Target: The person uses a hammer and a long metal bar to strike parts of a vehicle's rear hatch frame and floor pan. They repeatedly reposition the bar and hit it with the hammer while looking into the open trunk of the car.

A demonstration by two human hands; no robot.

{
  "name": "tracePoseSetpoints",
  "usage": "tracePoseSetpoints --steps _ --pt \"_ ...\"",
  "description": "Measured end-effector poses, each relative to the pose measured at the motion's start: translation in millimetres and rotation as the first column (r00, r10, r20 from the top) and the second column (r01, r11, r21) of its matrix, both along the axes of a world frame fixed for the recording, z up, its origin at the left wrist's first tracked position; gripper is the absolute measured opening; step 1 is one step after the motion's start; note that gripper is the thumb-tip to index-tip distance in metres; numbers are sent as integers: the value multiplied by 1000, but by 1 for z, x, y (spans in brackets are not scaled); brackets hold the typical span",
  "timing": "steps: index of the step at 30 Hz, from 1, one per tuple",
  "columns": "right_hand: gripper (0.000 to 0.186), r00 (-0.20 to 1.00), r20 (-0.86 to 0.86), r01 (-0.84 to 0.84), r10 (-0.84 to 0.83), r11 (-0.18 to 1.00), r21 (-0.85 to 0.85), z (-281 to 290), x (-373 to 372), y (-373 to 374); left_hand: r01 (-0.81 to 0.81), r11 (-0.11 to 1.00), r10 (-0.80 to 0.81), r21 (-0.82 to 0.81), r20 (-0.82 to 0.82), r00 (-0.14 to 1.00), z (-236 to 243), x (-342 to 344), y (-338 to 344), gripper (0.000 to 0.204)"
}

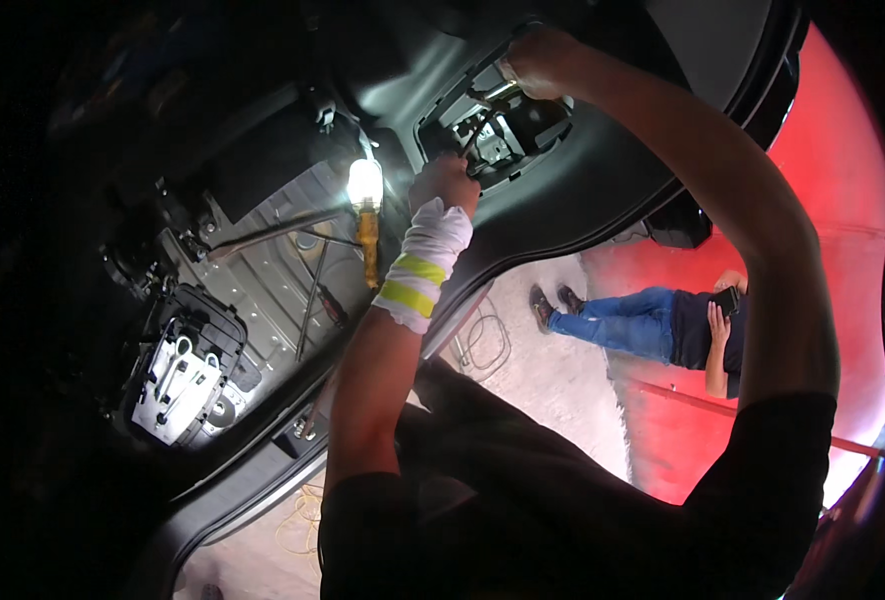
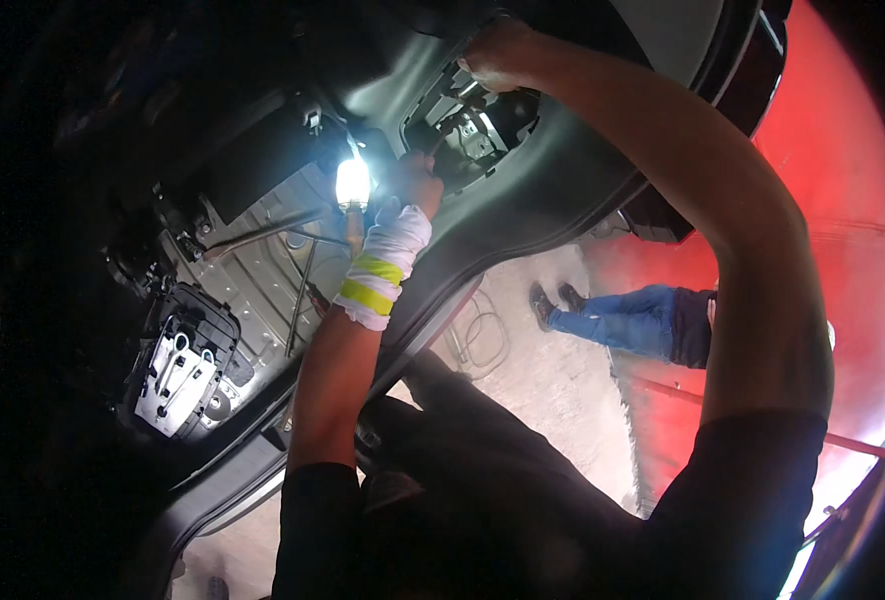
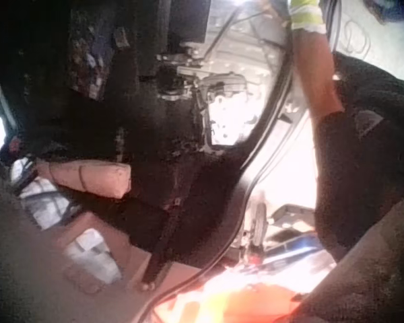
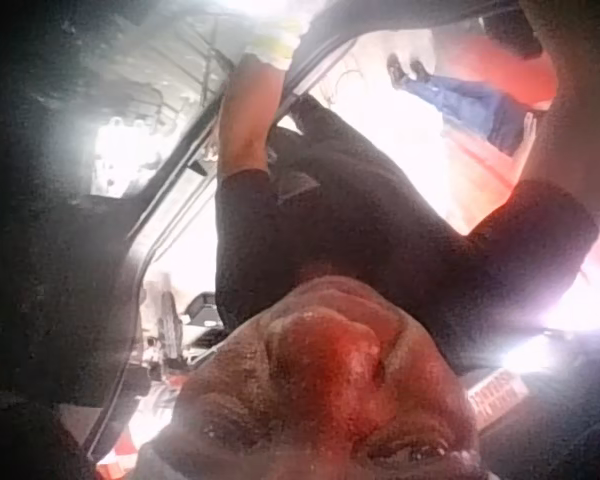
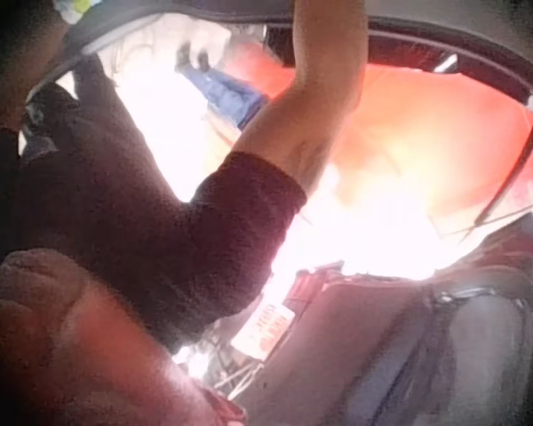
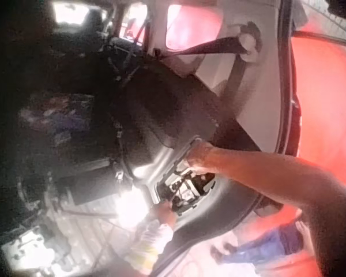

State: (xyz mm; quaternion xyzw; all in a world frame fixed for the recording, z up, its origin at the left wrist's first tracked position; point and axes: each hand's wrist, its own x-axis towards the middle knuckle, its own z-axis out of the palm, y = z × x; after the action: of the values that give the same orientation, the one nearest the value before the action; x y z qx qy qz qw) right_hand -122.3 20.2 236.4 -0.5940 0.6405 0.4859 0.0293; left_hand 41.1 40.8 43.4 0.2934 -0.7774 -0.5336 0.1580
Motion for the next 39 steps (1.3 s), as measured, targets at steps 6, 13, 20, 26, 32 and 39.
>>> tracePoseSetpoints --steps 6,13,20,26,32,39 --pt "28 999 -30 -23 13 933 -360 52 40 -80 -45 999 48 28 -107 993 -3 -2 6 18" --pt "29 953 131 -280 272 958 55 -11 -43 32 111 993 -112 34 26 993 -8 -19 7 18" --pt "35 963 261 54 72 893 -447 2 27 -10 50 991 -58 -128 -60 997 -15 -5 10 15" --pt "25 470 816 752 336 331 -570 -49 123 60 108 992 -117 -64 -157 981 -61 0 -4 14" --pt "28 444 734 830 513 74 -553 -50 187 160 284 908 -254 308 -132 958 -63 -15 -25 16" --pt "28 277 649 927 709 -19 -375 -74 208 259 233 785 -338 573 82 938 -13 -15 -30 20"
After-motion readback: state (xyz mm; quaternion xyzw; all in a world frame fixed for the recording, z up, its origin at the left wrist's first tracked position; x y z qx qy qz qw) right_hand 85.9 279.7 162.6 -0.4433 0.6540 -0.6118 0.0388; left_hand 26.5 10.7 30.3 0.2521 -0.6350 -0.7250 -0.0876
